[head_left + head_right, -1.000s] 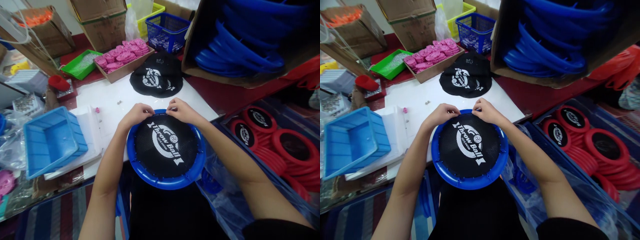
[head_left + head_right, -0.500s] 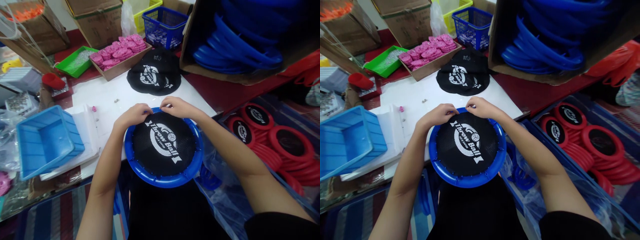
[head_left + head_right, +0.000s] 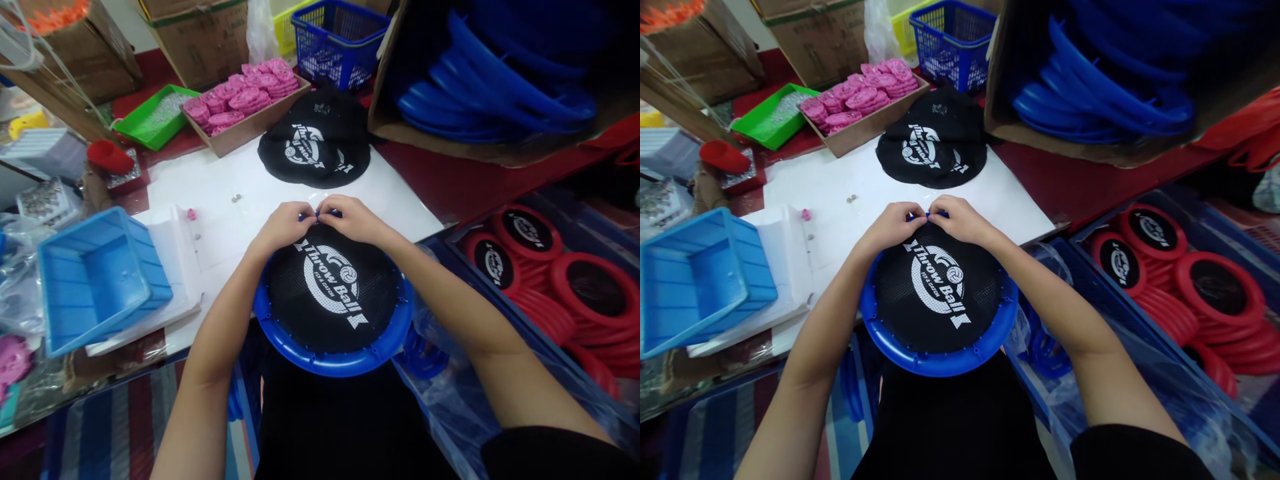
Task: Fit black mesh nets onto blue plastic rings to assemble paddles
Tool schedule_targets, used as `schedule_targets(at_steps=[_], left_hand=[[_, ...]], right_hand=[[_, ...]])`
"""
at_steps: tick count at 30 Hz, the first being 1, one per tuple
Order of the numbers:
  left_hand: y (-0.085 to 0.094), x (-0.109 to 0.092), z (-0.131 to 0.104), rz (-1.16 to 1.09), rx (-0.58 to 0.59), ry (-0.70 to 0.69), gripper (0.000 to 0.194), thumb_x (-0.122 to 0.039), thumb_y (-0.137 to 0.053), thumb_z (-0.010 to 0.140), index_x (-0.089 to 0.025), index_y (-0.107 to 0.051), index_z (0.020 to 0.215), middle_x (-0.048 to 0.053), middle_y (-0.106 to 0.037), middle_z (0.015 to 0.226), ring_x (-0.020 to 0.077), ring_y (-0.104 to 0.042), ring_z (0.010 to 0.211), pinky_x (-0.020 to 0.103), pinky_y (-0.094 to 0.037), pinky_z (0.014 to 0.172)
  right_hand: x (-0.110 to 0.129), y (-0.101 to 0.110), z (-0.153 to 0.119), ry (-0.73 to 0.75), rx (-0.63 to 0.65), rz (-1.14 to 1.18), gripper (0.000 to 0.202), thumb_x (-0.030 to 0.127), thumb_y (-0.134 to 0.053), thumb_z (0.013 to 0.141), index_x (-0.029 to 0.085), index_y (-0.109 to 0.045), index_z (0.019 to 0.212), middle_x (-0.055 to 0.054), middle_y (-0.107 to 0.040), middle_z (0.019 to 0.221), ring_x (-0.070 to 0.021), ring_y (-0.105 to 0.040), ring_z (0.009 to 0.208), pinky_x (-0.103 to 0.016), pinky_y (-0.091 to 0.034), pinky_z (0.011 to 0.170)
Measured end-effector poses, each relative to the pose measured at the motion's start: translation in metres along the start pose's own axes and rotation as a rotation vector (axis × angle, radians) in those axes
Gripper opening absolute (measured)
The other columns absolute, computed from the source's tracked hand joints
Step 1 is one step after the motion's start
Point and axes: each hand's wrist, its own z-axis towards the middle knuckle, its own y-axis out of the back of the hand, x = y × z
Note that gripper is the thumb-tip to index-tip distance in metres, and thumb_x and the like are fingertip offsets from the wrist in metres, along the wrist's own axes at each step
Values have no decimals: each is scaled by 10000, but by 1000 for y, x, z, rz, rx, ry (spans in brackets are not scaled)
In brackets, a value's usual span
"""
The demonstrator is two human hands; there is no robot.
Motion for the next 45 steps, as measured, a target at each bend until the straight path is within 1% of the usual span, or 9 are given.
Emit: schedule_targets(at_steps=[6, 10, 13, 15, 19, 22, 26, 31, 45], left_hand=[[4, -3, 4, 18, 56, 59, 174, -191, -621, 863, -166, -793, 880, 72, -785, 897, 213, -686, 830, 356, -516, 816], [26, 7, -12, 63, 110, 146, 150, -195, -647, 819, -187, -795, 848, 61, -772, 867, 212, -679, 806, 364, -519, 815], [42, 12, -28, 218, 50, 260, 170, -188, -663, 799, -193, -795, 906, 82, -737, 870, 243, -661, 824, 403, -516, 809], [46, 9, -33, 298, -48, 225, 170, -183, -632, 840, -191, -778, 926, 97, -714, 897, 251, -643, 861, 424, -515, 842], [36, -6, -28, 296, -25, -48, 183, -215, -587, 948, -185, -766, 975, 104, -682, 1024, 245, -639, 959, 406, -528, 923], [25, -10, -23, 363, 49, -137, 217, -197, -592, 961, -188, -778, 1073, 116, -653, 1113, 270, -641, 1036, 413, -541, 953], [23, 0, -21, 340, 10, -211, 250, -200, -637, 949, -196, -742, 1176, 113, -635, 1191, 273, -645, 1079, 427, -548, 983], [27, 12, -15, 202, -5, -208, 164, -140, -589, 938, -191, -717, 1026, 77, -730, 1031, 238, -676, 987, 404, -545, 947], [16, 29, 3, -63, -140, -27, 197, -116, -649, 857, -206, -806, 938, 39, -821, 968, 204, -727, 897, 359, -552, 920]], right_hand=[[-2, 2, 16, -144, 104, -132, 88, 195, -672, 867, 216, -739, 815, -53, -747, 889, -246, -678, 873, -380, -528, 845], [9, 19, 2, -46, 79, -157, 115, 226, -619, 947, 225, -727, 908, -78, -750, 1020, -272, -680, 992, -426, -538, 946], [15, 29, -23, 39, 53, -135, 126, 277, -587, 1006, 251, -708, 984, -88, -729, 1140, -299, -663, 1107, -492, -523, 1041], [15, 30, -37, 55, 74, -135, 116, 293, -596, 1011, 259, -706, 1018, -100, -703, 1219, -323, -640, 1187, -535, -512, 1081], [12, 25, -43, 72, 90, -162, 145, 298, -598, 1021, 253, -718, 1087, -118, -682, 1254, -340, -617, 1226, -559, -503, 1104], [11, 17, -31, 65, 39, -181, 197, 282, -587, 1033, 238, -735, 1155, -118, -702, 1185, -327, -644, 1140, -539, -521, 1060], [15, 7, -10, 31, 50, -288, 234, 234, -609, 1027, 185, -753, 1205, -135, -703, 1146, -322, -643, 1117, -491, -524, 1026], [26, -1, 1, -43, 55, -491, 186, 178, -588, 1032, 147, -763, 978, -138, -707, 1022, -308, -651, 1022, -412, -504, 931], [35, 0, 10, -224, 19, -416, 178, 203, -575, 1040, 191, -699, 913, -77, -761, 971, -234, -640, 892, -320, -379, 756]])
